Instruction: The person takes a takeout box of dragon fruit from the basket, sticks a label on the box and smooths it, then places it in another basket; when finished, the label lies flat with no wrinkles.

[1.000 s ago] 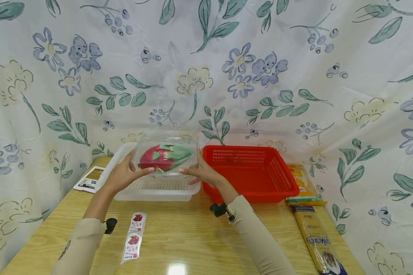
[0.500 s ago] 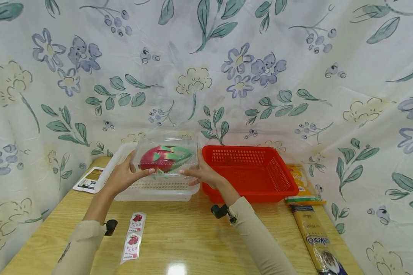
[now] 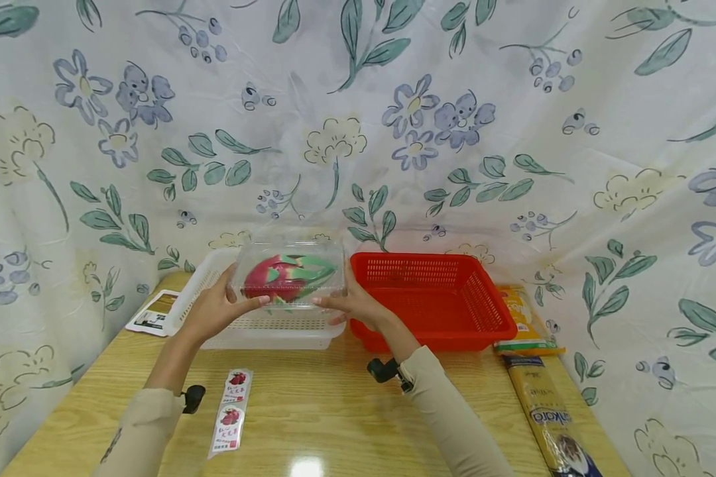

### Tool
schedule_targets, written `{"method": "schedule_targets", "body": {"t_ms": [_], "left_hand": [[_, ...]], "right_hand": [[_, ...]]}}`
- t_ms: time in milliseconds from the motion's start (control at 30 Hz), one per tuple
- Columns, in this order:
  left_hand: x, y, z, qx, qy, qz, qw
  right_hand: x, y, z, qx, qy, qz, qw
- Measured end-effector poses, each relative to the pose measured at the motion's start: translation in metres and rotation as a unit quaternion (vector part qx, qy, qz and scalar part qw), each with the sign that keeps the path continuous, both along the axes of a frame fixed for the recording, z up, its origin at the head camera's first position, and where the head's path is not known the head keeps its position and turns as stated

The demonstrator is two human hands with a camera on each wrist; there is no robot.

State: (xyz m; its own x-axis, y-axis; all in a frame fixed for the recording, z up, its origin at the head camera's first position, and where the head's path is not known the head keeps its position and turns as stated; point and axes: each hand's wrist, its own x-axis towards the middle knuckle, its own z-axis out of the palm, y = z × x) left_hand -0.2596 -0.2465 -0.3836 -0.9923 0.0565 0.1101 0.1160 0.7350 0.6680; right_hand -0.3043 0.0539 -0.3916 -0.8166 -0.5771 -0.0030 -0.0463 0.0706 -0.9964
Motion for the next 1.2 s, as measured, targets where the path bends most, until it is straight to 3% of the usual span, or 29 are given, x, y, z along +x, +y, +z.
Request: {"method": "schedule_targets", "body": {"t_ms": [333, 733, 1200], "left_hand": [[0.005, 0.004, 0.0, -0.007, 0.016, -0.001, 0.9999], [0.008, 0.009, -0.003, -0.004, 0.02, 0.0, 0.9998], [0.018, 0.011, 0.0, -0.006, 0.019, 0.004, 0.9998]], "right_hand": [[0.005, 0.005, -0.001, -0.026, 0.019, 0.016, 0.9993], [0.014, 0.01, -0.001, -0.001, -0.007, -0.009, 0.9999], [0.021, 0.012, 0.0, 0.02, -0.006, -0.019, 0.9996]]}}
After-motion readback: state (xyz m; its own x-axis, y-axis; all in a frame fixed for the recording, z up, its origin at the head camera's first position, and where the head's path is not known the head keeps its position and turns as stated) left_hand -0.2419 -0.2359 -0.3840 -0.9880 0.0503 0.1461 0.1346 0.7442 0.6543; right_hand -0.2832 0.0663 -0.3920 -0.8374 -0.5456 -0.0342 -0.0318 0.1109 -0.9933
